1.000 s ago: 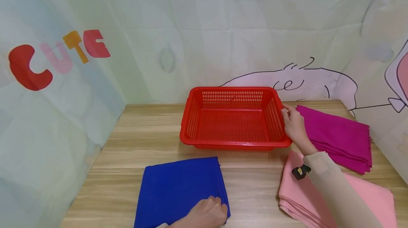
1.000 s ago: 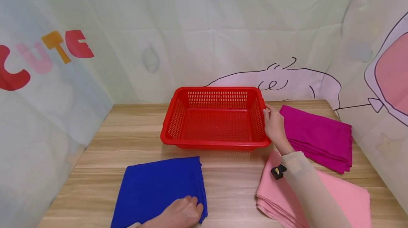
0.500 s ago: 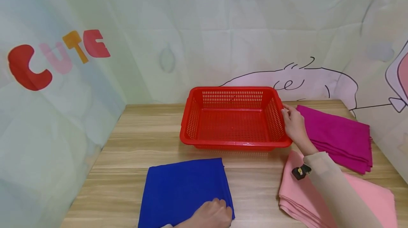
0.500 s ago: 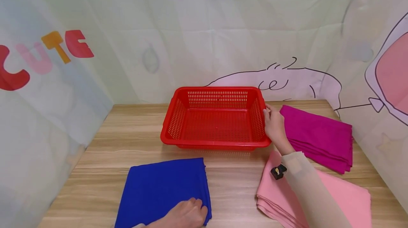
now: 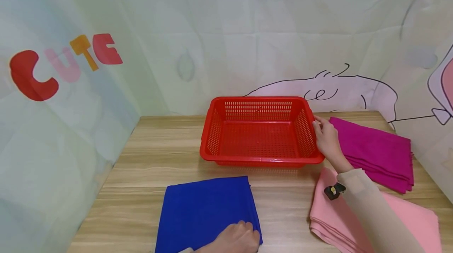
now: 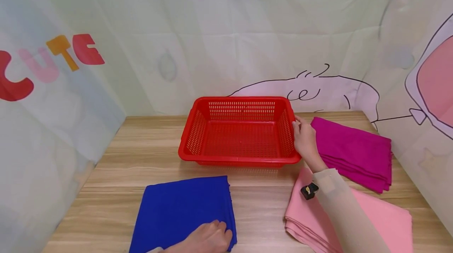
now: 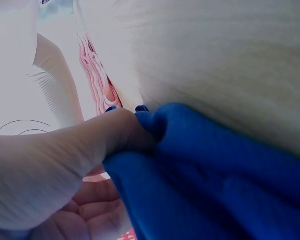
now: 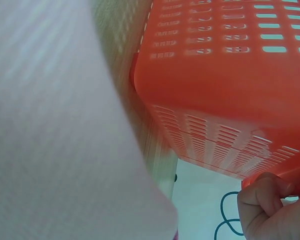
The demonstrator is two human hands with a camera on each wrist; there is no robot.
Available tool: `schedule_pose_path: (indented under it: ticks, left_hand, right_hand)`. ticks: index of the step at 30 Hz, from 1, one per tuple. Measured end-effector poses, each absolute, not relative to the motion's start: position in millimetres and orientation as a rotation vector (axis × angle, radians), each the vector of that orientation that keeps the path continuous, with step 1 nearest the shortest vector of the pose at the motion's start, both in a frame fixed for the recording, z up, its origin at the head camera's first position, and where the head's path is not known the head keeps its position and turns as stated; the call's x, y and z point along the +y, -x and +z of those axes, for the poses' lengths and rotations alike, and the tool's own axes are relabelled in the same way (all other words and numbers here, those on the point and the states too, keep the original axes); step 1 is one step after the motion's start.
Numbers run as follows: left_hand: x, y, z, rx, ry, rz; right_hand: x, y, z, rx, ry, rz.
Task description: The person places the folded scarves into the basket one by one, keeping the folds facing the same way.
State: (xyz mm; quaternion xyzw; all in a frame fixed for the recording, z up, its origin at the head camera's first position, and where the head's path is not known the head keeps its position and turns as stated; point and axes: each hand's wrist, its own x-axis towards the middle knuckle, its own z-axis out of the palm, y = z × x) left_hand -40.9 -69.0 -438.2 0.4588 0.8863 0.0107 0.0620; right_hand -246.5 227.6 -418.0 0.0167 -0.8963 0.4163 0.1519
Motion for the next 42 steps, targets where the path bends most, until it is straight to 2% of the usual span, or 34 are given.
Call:
schedule_pose_path:
  ticks: [14,22,31,42]
  left_hand:
    - [-62.0,40.6,-438.3,2.637,-1.404,0.147]
    - [-59.1,41.2,-439.9,2.667,-1.499,0.081]
    - [-53.4,43.2,-437.1,2.571,-1.377,0.137]
    - [-48.0,43.5,-438.2,2.557,-1.395,0.152]
  right_hand:
    - [228.2,248.7,-420.5,-2.56,-0.058,1.158]
    - [228.4,247.2,-418.2,-2.584,-0.046,1.17]
    - [228.0,248.3,-417.8,-2.58,-0.054,1.164]
    - [228.1,247.4,-418.5,-2.582,-0.047,1.176]
